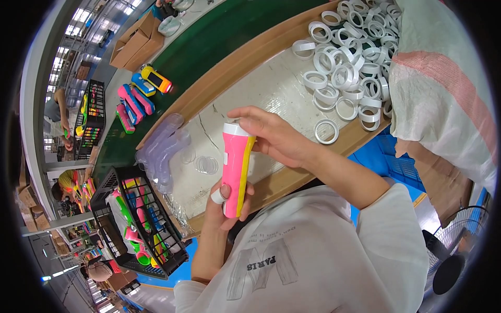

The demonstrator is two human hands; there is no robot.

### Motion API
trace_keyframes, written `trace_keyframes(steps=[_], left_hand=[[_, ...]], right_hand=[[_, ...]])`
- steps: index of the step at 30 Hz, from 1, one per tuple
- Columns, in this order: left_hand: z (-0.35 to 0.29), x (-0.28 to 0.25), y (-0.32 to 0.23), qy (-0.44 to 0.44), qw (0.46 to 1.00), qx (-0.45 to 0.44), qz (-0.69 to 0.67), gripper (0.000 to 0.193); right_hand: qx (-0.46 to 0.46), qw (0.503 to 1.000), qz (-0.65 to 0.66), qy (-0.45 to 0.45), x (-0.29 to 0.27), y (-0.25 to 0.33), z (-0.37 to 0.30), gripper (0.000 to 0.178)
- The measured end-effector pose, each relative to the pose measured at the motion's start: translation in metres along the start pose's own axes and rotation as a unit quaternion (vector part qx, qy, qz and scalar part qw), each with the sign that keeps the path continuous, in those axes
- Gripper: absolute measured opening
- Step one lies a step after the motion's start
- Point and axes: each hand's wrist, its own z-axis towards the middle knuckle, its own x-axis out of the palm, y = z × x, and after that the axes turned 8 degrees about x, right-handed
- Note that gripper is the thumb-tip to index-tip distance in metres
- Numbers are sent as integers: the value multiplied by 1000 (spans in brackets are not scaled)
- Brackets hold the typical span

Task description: Assemble plastic handheld flashlights by attaching reflectors and lens covers to the body.

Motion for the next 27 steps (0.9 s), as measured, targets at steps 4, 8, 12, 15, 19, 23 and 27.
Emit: trace_keyframes(steps=[4, 8, 12, 15, 19, 23, 27], left_hand=[[-7, 12, 15, -80, 955, 78, 274, 63], [-6, 36, 15, -133, 825, 132, 534, 65], [-15, 45, 24, -95, 861, 132, 481, 65], [-23, 49, 26, -18, 981, -34, 189, 58], [-26, 40, 26, 5, 999, -38, 18, 46], [-27, 38, 33, -79, 910, 111, 391, 35], [-7, 33, 28, -151, 832, 168, 506, 37]], right_hand=[[-30, 998, 49, 21, 5, -16, 0, 44], [-97, 995, 29, 20, 23, -18, -2, 35], [-110, 988, 79, 77, 20, -28, -4, 37], [-85, 976, 135, 150, 16, -39, -5, 45], [-28, 974, 185, 127, 25, -34, -9, 38], [-55, 998, 34, 27, 36, -27, -15, 33], [-87, 990, -93, -57, 44, -21, -5, 27]])
